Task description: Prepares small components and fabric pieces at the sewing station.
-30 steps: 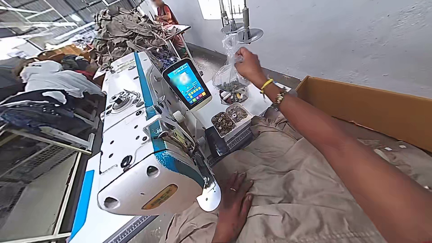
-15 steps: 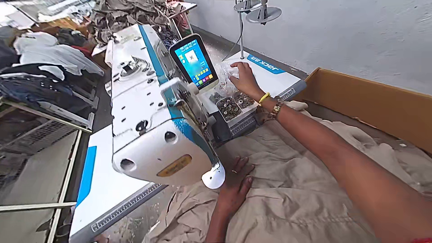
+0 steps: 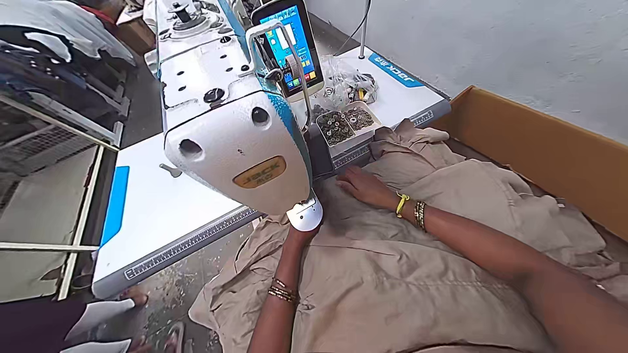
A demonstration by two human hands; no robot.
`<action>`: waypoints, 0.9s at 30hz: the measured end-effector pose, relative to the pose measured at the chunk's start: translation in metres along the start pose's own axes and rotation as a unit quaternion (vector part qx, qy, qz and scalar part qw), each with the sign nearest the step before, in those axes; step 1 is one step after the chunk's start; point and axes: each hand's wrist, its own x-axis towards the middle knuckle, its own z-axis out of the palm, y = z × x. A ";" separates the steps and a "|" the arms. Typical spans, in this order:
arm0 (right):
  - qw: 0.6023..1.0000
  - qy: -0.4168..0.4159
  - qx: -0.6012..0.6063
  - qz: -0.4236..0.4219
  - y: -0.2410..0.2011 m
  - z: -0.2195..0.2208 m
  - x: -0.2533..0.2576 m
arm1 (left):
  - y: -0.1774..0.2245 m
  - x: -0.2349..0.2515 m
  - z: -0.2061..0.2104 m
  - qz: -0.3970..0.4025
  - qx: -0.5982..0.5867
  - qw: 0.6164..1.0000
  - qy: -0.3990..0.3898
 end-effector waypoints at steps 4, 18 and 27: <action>0.997 -0.022 -0.036 -0.060 -0.016 0.009 0.026 | -0.008 0.006 0.006 -0.009 -0.013 1.000 -0.004; 0.994 -0.007 -0.019 -0.107 -0.054 -0.032 -0.012 | -0.060 -0.227 -0.162 -0.108 0.053 0.978 0.169; 0.911 -0.130 0.089 -0.381 -0.188 -0.021 -0.089 | -0.053 -0.361 -0.082 -0.127 -0.123 0.977 0.120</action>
